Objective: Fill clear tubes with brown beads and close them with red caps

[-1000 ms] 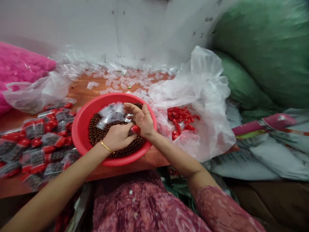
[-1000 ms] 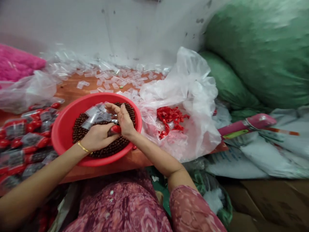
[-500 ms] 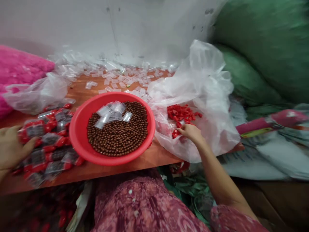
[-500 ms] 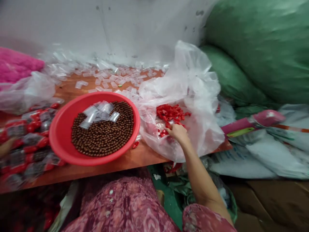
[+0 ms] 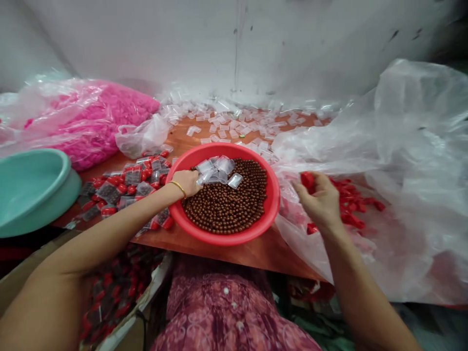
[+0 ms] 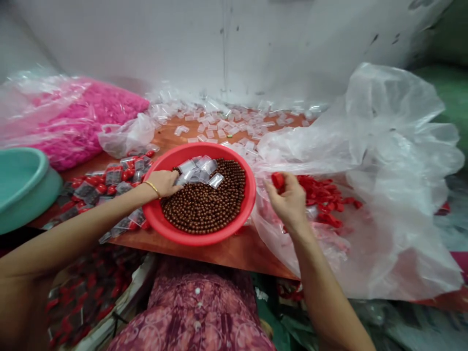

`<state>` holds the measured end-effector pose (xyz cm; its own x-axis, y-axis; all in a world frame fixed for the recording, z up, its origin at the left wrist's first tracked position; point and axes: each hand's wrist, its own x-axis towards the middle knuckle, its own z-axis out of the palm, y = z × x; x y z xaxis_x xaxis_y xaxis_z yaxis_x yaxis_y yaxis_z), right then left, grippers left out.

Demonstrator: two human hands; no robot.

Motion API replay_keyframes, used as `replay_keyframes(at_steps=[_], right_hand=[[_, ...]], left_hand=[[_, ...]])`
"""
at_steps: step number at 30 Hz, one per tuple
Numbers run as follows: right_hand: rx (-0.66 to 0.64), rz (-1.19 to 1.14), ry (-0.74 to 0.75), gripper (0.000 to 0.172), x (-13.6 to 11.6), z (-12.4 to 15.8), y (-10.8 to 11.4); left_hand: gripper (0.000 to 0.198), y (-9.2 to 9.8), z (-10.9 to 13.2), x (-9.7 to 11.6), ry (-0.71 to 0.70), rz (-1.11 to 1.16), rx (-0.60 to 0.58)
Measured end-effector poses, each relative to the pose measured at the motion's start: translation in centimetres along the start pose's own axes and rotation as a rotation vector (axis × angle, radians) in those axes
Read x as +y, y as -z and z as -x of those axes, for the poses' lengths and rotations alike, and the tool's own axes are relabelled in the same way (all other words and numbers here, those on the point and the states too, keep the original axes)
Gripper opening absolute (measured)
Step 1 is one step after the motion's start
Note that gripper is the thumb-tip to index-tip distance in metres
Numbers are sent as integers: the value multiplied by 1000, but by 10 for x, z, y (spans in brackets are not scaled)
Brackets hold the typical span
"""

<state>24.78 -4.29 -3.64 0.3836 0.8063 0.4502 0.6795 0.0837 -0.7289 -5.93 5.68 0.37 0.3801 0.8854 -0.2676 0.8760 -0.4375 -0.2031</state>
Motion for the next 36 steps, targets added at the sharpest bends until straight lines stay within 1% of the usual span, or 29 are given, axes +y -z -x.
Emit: replay_keyframes(at_steps=[2, 3, 5, 7, 8, 9, 10, 11, 12, 13, 15, 16, 17, 19, 22, 24, 27, 29, 31, 34, 36], right_hand=[[-94, -83, 65, 23, -26, 1, -21], [-153, -121, 102, 21, -37, 2, -30], [-295, -159, 173, 19, -51, 5, -45], [-424, -161, 205, 19, -54, 6, -54], [-467, -160, 199, 19, -52, 7, -56], [-491, -162, 180, 20, -50, 7, -57], [-493, -168, 154, 21, -48, 7, -57], [-484, -176, 129, 22, -46, 7, -56], [-483, -181, 111, 22, -45, 7, -55], [-492, -184, 102, 23, -44, 6, -55], [-520, -185, 98, 23, -46, 6, -53], [-528, -187, 96, 23, -47, 6, -53], [-531, -188, 91, 23, -48, 6, -53], [-527, -193, 81, 24, -49, 7, -52], [-526, -200, 72, 25, -49, 7, -52], [-525, -202, 69, 25, -48, 7, -51], [-522, -210, 67, 26, -48, 7, -51], [-516, -225, 67, 25, -49, 7, -51], [-507, -246, 65, 24, -49, 7, -51], [-492, -261, 59, 23, -48, 8, -52], [-486, -274, 56, 21, -47, 8, -52]], left_hand=[[49, 3, -6, 3, 46, 38, -50], [48, 5, -8, 5, 67, 61, -70], [43, 8, -8, 7, 73, 113, -152], [47, 10, -5, 8, 42, 128, -252], [49, 10, -2, 8, 28, 109, -270], [46, 9, 1, 7, 8, 70, -247], [40, 7, 3, 5, -35, 18, -188], [32, 4, 4, 2, -112, -36, -107], [27, 1, 5, 0, -235, -82, -29], [26, -3, 5, -2, -386, -123, 37], [27, -11, 3, -4, -679, -167, 111], [26, -15, 1, -3, -784, -175, 128], [25, -19, -1, -1, -852, -181, 138], [20, -23, -3, 4, -915, -187, 145], [16, -20, -3, 11, -907, -231, 128], [16, -15, 0, 12, -843, -283, 99], [21, -10, 5, 17, -720, -319, 13], [22, -11, 7, 28, -689, -262, -43], [21, -15, 7, 44, -689, -164, -73], [18, -18, 2, 66, -635, -10, -77], [13, -19, -5, 73, -576, 141, -80]])
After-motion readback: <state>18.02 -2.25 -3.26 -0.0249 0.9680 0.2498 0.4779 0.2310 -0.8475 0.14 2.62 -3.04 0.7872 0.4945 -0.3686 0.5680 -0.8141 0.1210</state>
